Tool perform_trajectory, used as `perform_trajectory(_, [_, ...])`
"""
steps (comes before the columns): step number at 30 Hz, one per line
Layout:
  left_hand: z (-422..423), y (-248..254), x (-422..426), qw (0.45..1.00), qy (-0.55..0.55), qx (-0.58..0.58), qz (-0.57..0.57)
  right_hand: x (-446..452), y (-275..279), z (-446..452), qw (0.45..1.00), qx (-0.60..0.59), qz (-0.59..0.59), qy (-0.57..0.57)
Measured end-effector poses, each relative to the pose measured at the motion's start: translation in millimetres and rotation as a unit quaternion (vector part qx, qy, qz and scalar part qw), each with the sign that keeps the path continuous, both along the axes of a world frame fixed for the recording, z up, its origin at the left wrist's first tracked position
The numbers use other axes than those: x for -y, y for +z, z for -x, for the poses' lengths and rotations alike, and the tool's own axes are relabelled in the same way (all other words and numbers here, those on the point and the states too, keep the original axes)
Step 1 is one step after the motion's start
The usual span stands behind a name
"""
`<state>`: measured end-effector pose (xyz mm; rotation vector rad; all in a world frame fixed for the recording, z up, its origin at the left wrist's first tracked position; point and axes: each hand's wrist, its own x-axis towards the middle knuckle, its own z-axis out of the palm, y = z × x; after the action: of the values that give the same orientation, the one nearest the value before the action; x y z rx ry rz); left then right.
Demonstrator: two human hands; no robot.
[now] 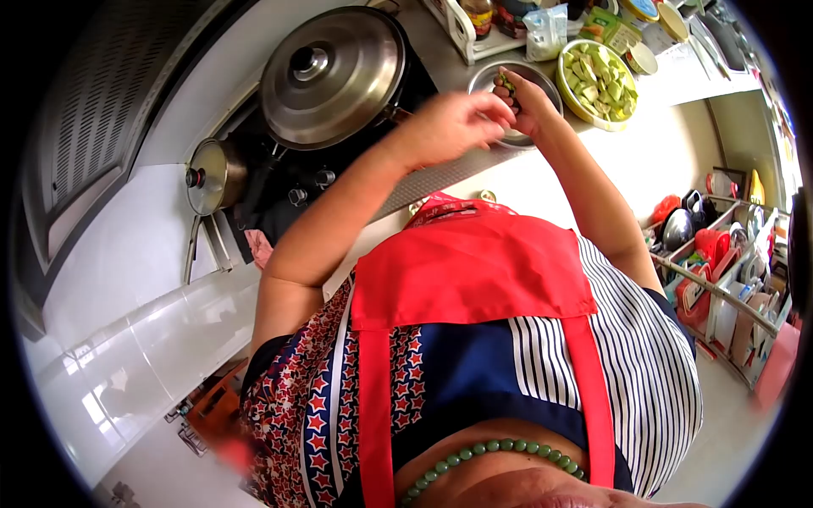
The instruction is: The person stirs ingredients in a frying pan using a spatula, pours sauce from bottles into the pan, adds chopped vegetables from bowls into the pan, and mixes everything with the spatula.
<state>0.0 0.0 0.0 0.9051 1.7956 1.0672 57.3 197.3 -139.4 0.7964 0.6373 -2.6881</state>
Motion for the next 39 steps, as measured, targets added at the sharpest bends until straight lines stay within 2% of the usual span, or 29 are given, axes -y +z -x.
perform_trajectory(1, [2,0,-2,1.000,0.002,-0.005,-0.005,-1,12,2,1.000,0.006,0.009,-0.015])
perform_trajectory(2, [22,4,2,0.972,0.012,-0.230,-0.046,-6,12,6,0.998,-0.037,0.052,-0.007])
perform_trajectory(3, [47,28,31,0.935,0.023,-0.353,-0.011,24,27,18,0.997,-0.053,0.061,-0.009])
perform_trajectory(4, [73,22,38,0.887,0.046,-0.459,0.017,23,42,27,0.997,-0.061,0.039,-0.010])
perform_trajectory(5, [93,24,46,0.868,0.079,-0.485,0.072,28,52,35,0.997,-0.068,0.025,-0.014])
perform_trajectory(6, [116,17,53,0.814,0.075,-0.555,0.154,27,53,44,0.995,-0.094,0.031,-0.004])
perform_trajectory(7, [128,18,60,0.778,0.089,-0.577,0.232,32,66,52,0.995,-0.089,0.036,-0.011])
perform_trajectory(8, [139,14,68,0.762,0.127,-0.579,0.259,40,75,60,0.994,-0.096,0.059,0.000])
perform_trajectory(11, [179,-3,87,0.787,0.106,-0.504,0.339,52,91,83,0.988,-0.101,0.117,0.021])
perform_trajectory(12, [180,-1,90,0.801,0.077,-0.498,0.324,55,92,90,0.986,-0.097,0.136,0.027])
perform_trajectory(13, [183,-7,96,0.820,0.117,-0.489,0.274,58,94,96,0.989,-0.088,0.118,0.017])
perform_trajectory(18, [201,-7,119,0.825,0.163,-0.481,0.246,72,86,112,0.998,-0.032,0.018,-0.059])
perform_trajectory(22, [207,38,146,0.822,0.206,-0.485,0.214,88,83,135,0.990,-0.003,-0.039,-0.134])
perform_trajectory(24, [214,52,156,0.827,0.229,-0.475,0.195,102,88,149,0.992,-0.027,-0.111,-0.052])
perform_trajectory(28, [204,68,159,0.897,0.283,-0.325,0.094,131,93,163,0.966,-0.023,-0.253,0.043])
perform_trajectory(30, [191,73,157,0.923,0.306,-0.228,0.054,131,94,158,0.966,-0.106,-0.236,0.032])
perform_trajectory(32, [196,66,161,0.929,0.303,-0.212,0.018,126,98,145,0.958,-0.149,-0.243,0.037])
perform_trajectory(34, [200,56,165,0.932,0.309,-0.191,-0.010,121,83,138,0.894,-0.220,-0.383,0.075])
perform_trajectory(38, [199,54,163,0.931,0.328,-0.158,-0.022,122,91,120,0.694,-0.316,-0.620,0.184])
perform_trajectory(39, [197,55,161,0.931,0.330,-0.153,-0.017,121,94,120,0.663,-0.328,-0.646,0.189])
